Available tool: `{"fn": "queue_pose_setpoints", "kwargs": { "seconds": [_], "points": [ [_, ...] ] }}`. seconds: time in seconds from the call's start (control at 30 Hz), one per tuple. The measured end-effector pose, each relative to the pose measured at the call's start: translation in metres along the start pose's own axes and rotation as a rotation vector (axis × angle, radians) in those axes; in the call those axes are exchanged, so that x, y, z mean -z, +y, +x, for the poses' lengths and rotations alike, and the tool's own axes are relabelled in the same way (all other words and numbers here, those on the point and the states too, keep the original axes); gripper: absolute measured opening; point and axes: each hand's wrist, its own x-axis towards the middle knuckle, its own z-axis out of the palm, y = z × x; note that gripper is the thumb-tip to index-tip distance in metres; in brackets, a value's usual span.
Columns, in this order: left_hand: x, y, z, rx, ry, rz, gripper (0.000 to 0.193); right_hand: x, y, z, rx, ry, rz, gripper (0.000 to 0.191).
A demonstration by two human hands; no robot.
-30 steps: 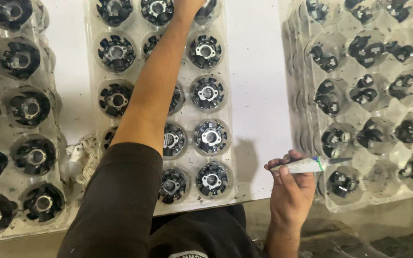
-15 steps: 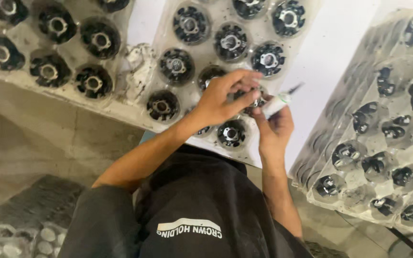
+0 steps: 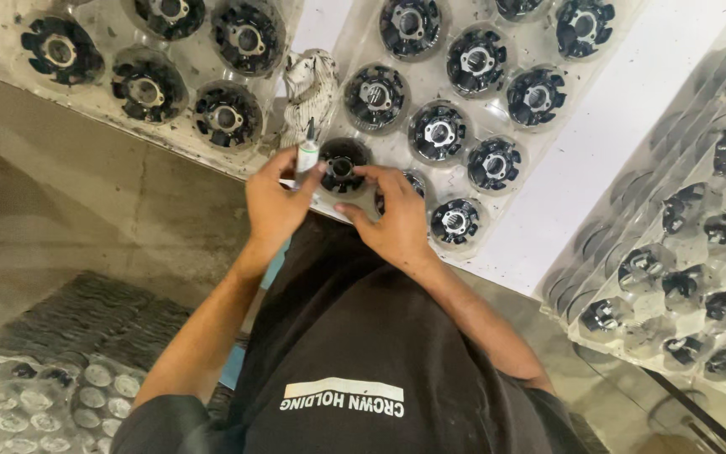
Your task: The person sits at a workbench holding a tube of adhesive and applies it to the pads of motorcycle clutch assemblies one at a time, picking each assembly from a tray, rotating it to reach the pads, and placing it back. They briefly wipe the tube with a cloth between applications.
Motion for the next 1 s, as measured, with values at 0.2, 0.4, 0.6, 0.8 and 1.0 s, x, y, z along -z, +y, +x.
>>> {"fn": "queue_pose_setpoints", "kwargs": {
  "seconds": [0.2, 0.4, 0.6, 0.8, 1.0],
  "points": [
    [0.02, -0.022, 0.029, -0.183, 0.014, 0.495, 0.032, 0.025, 0.018, 0.004, -0.064, 0.019, -0.047, 0.038],
    [0.004, -0.029, 0.026, -0.257, 0.096, 0.646, 0.035, 0.04, 0.035, -0.01, -0.15, 0.035, 0.011, 0.035],
    [0.003, -0.014, 0.027, -0.273, 0.163, 0.637, 0.025, 0.083, 0.059, -0.013, -0.135, 0.029, -0.049, 0.029],
    [-0.018, 0.0, -0.017, -0.075, 0.399, 0.063, 0.024, 0.172, 0.093, 0.024, -0.023, -0.001, -0.151, 0.027],
    [-0.088, 0.034, -0.062, 0.393, 0.519, -0.565, 0.044, 0.249, 0.119, 0.114, 0.244, 0.055, -0.42, 0.029]
  ]
}}
